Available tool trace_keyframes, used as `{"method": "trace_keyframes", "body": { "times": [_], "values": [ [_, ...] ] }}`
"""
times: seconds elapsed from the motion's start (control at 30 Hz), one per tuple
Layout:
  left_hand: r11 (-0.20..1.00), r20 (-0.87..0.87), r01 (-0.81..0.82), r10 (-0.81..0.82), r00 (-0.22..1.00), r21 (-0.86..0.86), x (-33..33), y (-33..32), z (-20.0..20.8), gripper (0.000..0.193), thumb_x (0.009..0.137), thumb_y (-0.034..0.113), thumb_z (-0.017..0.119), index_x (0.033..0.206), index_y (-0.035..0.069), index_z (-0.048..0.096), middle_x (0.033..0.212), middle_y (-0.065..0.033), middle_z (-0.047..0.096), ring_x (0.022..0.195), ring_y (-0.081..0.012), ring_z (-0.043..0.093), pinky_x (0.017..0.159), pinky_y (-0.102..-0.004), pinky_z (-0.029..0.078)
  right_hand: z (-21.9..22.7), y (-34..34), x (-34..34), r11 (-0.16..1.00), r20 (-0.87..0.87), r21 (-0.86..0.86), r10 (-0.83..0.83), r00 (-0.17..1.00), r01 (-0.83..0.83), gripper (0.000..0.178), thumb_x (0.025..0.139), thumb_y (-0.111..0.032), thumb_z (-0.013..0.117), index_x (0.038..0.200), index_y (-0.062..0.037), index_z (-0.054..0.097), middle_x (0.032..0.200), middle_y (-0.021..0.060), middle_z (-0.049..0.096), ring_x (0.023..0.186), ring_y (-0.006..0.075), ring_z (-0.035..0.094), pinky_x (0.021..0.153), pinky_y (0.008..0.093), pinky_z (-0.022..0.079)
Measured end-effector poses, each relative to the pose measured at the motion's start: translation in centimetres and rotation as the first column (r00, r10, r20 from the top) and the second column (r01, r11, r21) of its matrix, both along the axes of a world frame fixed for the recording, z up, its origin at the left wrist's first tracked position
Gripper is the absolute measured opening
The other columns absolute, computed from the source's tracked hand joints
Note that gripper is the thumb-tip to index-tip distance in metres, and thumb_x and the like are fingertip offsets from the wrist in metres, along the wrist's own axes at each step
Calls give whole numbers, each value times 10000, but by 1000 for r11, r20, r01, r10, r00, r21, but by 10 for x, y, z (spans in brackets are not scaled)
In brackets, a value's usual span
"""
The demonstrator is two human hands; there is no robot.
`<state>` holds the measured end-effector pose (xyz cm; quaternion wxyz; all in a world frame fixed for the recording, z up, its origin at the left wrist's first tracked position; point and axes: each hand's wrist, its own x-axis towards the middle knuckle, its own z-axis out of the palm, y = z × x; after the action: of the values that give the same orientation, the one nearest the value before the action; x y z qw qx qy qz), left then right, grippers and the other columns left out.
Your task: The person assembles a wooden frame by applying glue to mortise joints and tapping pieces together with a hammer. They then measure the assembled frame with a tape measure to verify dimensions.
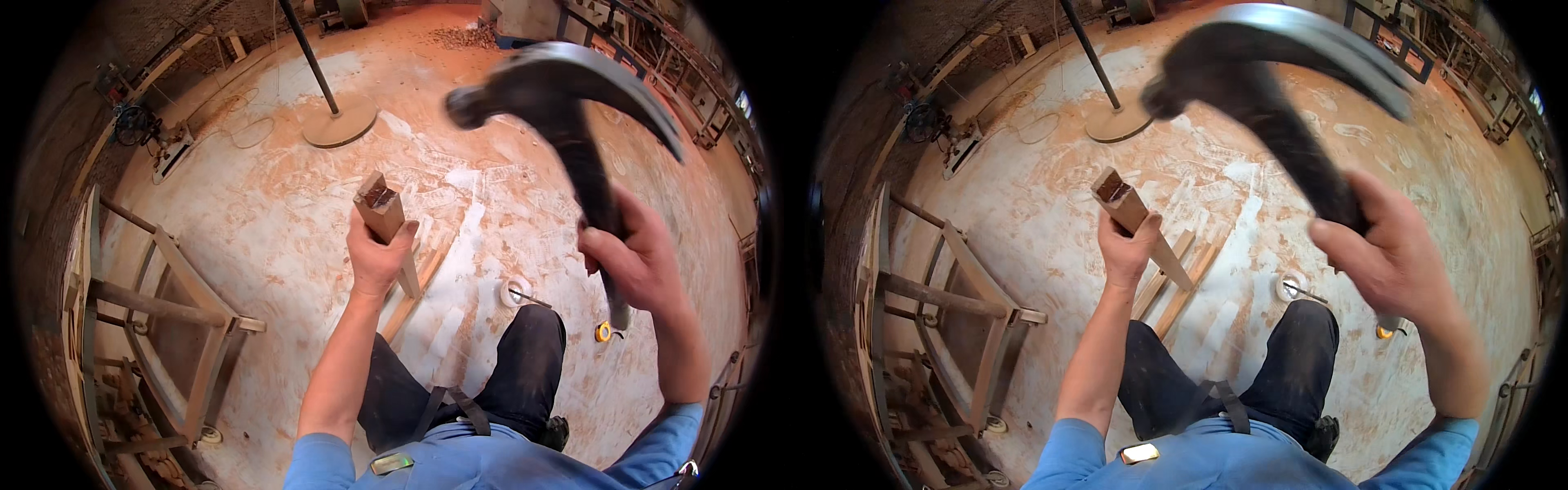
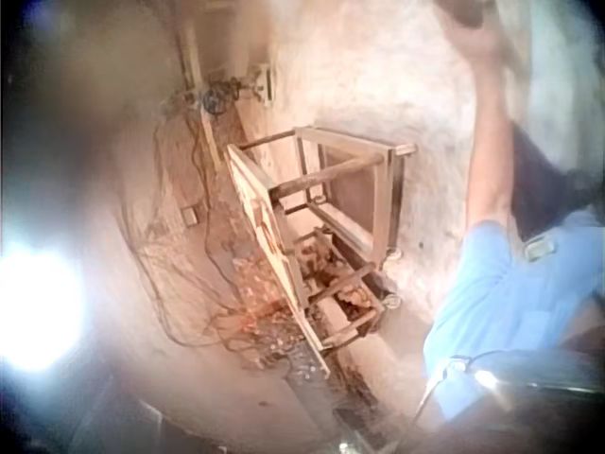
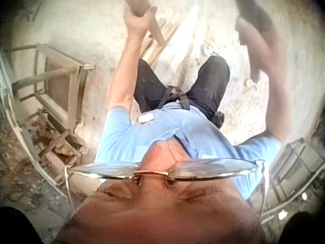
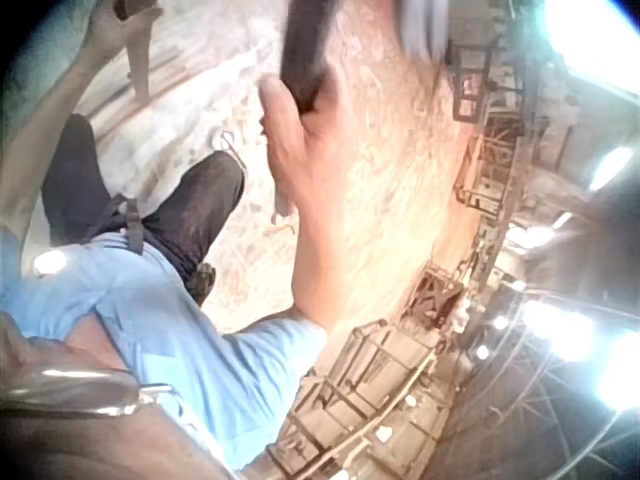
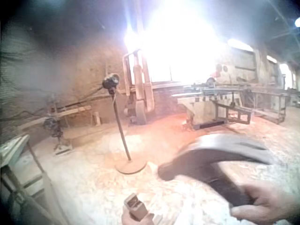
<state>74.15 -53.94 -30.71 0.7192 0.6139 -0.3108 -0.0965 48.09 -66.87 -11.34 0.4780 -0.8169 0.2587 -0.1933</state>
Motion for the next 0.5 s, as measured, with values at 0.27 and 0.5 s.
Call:
{"method": "trace_keyframes", "body": {
  "times": [0.27, 0.5],
  "values": [
    [1000, 62, -29, 29, 998, -4, -6, -4, 8, 385, 746, 127, 778, 1041, -7, 571, 881, -65, 647, 779, -102, 595, 693, -269, 504, 59, 19, 46, 859, 38, -511, 56, 998, -29, 332, 907, -171, 605, 1194, -9, 557, 717, -4, 532, 573, 61, 506, 503, 219, 407],
    [999, 83, -36, 35, 996, 10, -2, -5, 6, 349, 742, 132, 778, 997, 8, 574, 855, -61, 654, 746, -108, 603, 670, -270, 502, 42, 27, 80, 847, -439, -455, 54, 897, -273, 336, 915, -263, 591, 1129, -4, 575, 630, -24, 486, 484, 60, 479, 426, 216, 386]
  ]
}}
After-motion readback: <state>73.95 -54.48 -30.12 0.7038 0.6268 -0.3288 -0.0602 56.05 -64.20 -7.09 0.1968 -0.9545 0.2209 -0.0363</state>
